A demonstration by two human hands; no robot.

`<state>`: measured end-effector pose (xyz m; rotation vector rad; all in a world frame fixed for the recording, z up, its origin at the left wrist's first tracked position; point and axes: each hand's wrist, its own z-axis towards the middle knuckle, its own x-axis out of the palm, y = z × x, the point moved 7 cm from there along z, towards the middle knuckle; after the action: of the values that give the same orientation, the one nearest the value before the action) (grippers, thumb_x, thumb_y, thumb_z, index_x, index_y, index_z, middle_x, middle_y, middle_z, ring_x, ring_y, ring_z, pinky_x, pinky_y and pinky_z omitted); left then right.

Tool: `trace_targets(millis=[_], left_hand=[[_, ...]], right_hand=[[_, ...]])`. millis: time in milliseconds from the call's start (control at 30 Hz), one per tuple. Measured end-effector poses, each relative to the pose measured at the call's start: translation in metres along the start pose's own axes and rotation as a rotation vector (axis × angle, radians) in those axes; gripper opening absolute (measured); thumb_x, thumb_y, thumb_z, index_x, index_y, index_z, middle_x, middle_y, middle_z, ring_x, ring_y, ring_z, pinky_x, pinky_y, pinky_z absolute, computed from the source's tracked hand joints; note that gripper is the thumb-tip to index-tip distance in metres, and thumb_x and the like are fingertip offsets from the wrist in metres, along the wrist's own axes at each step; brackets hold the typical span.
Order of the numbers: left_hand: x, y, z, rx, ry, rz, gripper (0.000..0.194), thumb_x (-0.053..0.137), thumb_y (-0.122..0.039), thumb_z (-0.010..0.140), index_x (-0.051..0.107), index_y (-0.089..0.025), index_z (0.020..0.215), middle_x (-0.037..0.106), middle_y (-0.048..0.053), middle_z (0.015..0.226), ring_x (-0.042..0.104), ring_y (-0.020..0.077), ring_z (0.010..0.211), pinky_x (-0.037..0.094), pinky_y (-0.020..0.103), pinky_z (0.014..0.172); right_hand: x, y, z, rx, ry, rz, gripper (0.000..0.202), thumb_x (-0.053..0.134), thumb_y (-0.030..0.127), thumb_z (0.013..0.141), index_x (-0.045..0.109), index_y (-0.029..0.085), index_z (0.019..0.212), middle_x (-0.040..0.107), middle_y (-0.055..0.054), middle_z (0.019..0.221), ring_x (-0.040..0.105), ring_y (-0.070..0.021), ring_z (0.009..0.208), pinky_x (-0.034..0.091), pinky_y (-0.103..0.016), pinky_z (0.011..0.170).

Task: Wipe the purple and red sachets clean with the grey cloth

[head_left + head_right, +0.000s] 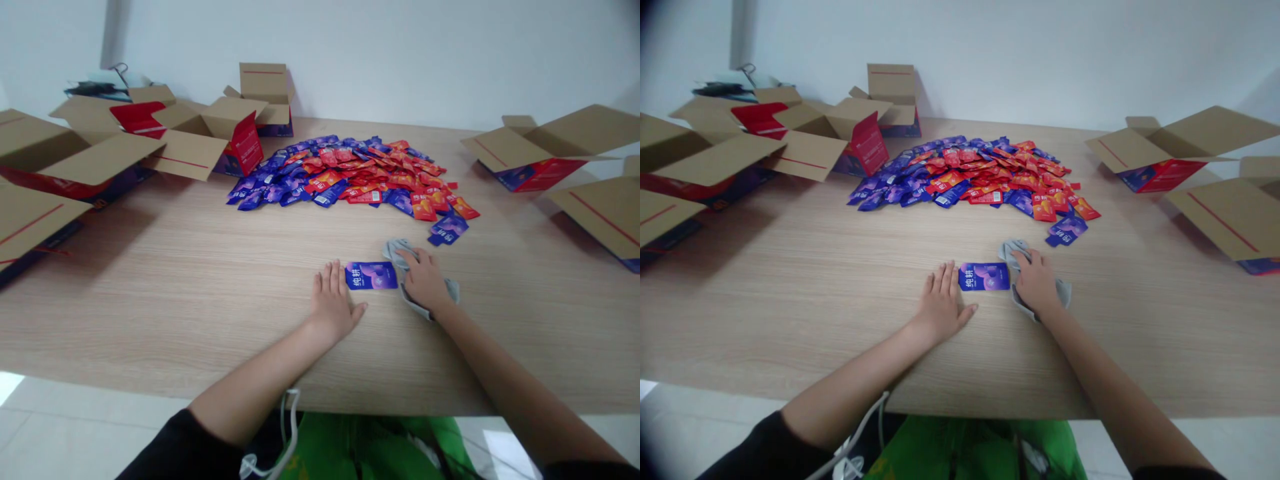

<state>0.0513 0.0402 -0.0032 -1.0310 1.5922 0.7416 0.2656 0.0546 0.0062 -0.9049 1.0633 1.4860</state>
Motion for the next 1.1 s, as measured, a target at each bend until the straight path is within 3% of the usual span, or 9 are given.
trace_targets(millis=[133, 267, 433, 533, 867, 1100], left_hand=[[0.001, 0.0, 0.0, 0.001, -0.003, -0.01, 0.094, 0.035, -0.066, 0.093, 0.013, 0.0, 0.156, 0.003, 0.017, 0.163, 0.003, 0.034, 0.151, 0.014, 0.052, 0.121], [0.0, 0.0, 0.0, 0.009, -0.017, -0.018, 0.093, 0.034, -0.067, 0.093, 0.014, -0.001, 0.156, 0.004, 0.017, 0.163, 0.003, 0.034, 0.151, 0.014, 0.052, 0.121], [0.0, 0.0, 0.0, 0.008, 0.0, -0.021, 0.093, 0.038, -0.064, 0.092, 0.015, -0.001, 0.155, 0.007, 0.018, 0.163, 0.004, 0.0343, 0.151, 0.014, 0.052, 0.121], [-0.001, 0.0, -0.001, 0.013, 0.019, -0.021, 0.09, 0.039, -0.061, 0.093, 0.017, 0.0, 0.155, 0.01, 0.019, 0.163, 0.005, 0.034, 0.151, 0.013, 0.052, 0.121], [-0.005, 0.0, -0.003, 0.012, 0.002, 0.003, 0.092, 0.042, -0.062, 0.092, 0.016, 0.0, 0.155, 0.01, 0.019, 0.163, 0.007, 0.0336, 0.151, 0.016, 0.051, 0.121], [-0.001, 0.001, -0.002, 0.009, -0.031, -0.009, 0.095, 0.036, -0.068, 0.092, 0.015, -0.001, 0.156, 0.007, 0.018, 0.163, 0.006, 0.0339, 0.151, 0.016, 0.051, 0.121]], right_hand=[[-0.02, 0.001, 0.022, 0.006, -0.101, 0.27, 0.053, 0.04, 0.009, 0.078, 0.059, 0.018, 0.127, 0.063, -0.013, 0.116, 0.057, -0.0261, 0.109, 0.045, -0.045, 0.098], [-0.037, 0.045, 0.037, -0.065, -0.201, 0.364, 0.054, 0.039, 0.009, 0.08, 0.056, 0.018, 0.131, 0.06, -0.013, 0.124, 0.053, -0.0263, 0.117, 0.042, -0.043, 0.102], [-0.004, 0.119, 0.033, -0.227, 0.004, 0.205, 0.047, 0.041, 0.016, 0.088, 0.057, 0.019, 0.132, 0.056, -0.013, 0.132, 0.049, -0.0283, 0.118, 0.039, -0.044, 0.099], [0.013, 0.136, 0.027, -0.279, 0.088, 0.085, 0.043, 0.048, 0.03, 0.091, 0.058, 0.021, 0.132, 0.055, -0.013, 0.136, 0.047, -0.0313, 0.119, 0.036, -0.047, 0.098], [0.012, 0.121, 0.024, -0.223, 0.077, 0.062, 0.044, 0.042, 0.022, 0.092, 0.057, 0.023, 0.133, 0.056, -0.011, 0.135, 0.047, -0.0278, 0.12, 0.036, -0.042, 0.097], [0.009, 0.064, 0.016, -0.059, -0.011, 0.101, 0.05, 0.045, 0.011, 0.082, 0.062, 0.021, 0.128, 0.057, -0.012, 0.128, 0.05, -0.0283, 0.115, 0.041, -0.043, 0.097]])
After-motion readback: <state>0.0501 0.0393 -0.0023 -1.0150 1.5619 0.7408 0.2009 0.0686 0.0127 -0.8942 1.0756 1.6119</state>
